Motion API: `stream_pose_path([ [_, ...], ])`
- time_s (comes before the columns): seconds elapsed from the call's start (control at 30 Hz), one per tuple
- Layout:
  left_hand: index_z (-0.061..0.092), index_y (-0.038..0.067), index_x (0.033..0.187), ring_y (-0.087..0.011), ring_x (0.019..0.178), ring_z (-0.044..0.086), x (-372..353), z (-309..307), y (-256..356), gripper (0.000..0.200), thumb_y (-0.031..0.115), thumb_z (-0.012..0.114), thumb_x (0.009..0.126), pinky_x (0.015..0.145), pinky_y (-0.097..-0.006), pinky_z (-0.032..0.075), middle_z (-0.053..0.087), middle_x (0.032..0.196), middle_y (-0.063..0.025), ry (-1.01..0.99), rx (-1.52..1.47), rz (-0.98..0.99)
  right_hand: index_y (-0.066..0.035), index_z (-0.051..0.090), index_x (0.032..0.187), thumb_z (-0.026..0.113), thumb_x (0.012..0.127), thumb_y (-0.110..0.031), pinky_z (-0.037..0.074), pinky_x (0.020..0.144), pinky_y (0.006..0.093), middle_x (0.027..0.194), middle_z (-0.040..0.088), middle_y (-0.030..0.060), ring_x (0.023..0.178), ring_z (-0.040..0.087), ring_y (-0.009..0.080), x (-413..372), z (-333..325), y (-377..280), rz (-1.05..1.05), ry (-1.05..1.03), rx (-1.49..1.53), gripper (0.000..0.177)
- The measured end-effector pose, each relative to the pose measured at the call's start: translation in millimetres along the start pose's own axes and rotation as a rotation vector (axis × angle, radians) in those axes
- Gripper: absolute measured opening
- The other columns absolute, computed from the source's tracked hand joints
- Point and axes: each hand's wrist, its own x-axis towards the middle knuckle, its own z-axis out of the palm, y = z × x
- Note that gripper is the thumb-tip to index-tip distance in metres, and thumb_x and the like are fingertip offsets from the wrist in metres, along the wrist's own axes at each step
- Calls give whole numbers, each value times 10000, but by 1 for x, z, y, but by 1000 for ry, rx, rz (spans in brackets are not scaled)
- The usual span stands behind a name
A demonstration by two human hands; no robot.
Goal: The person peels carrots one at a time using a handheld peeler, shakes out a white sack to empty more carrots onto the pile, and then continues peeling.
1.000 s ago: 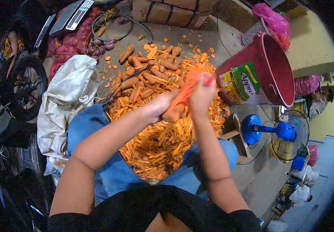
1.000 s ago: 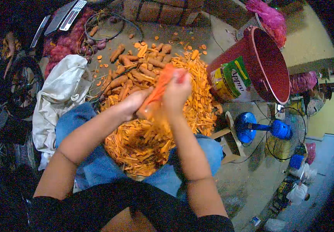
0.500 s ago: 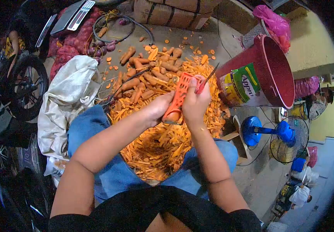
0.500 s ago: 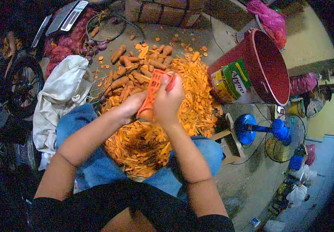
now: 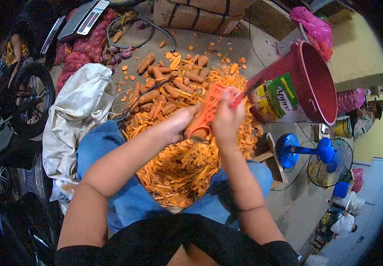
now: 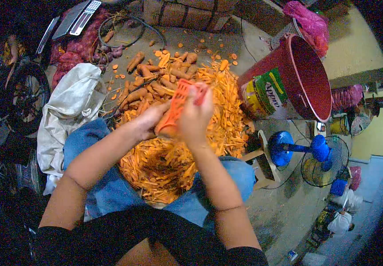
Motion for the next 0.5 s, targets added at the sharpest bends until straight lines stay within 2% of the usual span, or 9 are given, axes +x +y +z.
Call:
stream_pose_path([
  [0.03,446,51,1017,-136,758,539,1,-2,-1,378,350,321,823,686,-268,434,528,943,-73,1,2,-1,-14,446,744,435,789,-132,362,577,252,657,446,30,627,419,117,1,-1,3,1,2,1,127],
  [0.1,446,58,970,-117,591,521,3,-5,-6,343,324,271,842,538,-247,434,535,771,-47,-22,190,26,-4,461,794,434,788,-138,371,556,251,687,485,33,585,443,121,9,-6,19,2,23,-92,137],
  [0.17,444,58,978,-114,594,519,-10,6,-5,345,325,272,842,534,-242,432,533,774,-44,-24,229,-13,0,467,756,426,777,-113,374,564,288,641,493,71,599,457,158,43,-29,53,96,221,-316,122],
  [0.23,441,57,990,-104,609,513,-23,19,1,350,329,281,840,543,-231,428,526,776,-30,-4,259,-59,12,471,745,424,777,-128,377,540,296,616,511,85,552,459,180,67,-55,75,133,437,-419,152],
  [0.27,441,57,990,-104,609,513,-21,18,1,350,329,281,840,543,-231,428,526,776,-30,-6,260,-62,18,464,728,415,786,-140,371,510,295,582,495,61,515,445,167,70,-63,75,198,505,-318,175],
  [0.33,439,52,992,-103,640,514,-13,11,0,359,336,282,839,559,-238,430,526,802,-32,-23,178,-27,8,454,713,415,789,-131,357,505,292,592,477,40,537,438,146,72,-67,66,355,417,-126,164],
  [0.4,440,54,989,-101,647,513,-2,2,-2,362,340,275,840,565,-237,429,528,804,-31,17,138,8,-6,443,702,413,792,-123,340,504,283,618,457,21,561,422,123,55,-49,46,54,181,38,151],
  [0.47,441,57,987,-100,654,513,-1,2,-2,366,344,267,841,571,-236,428,530,806,-30,60,100,39,0,446,744,418,795,-168,359,558,249,665,463,26,616,441,140,24,-20,1,-78,-34,-102,178],
  [0.5,446,58,977,-102,649,510,-3,7,0,372,348,256,842,572,-237,426,531,797,-29,77,79,37,-1,447,745,413,795,-163,356,563,250,669,461,27,624,434,135,6,-8,-7,-73,-44,-189,173],
])
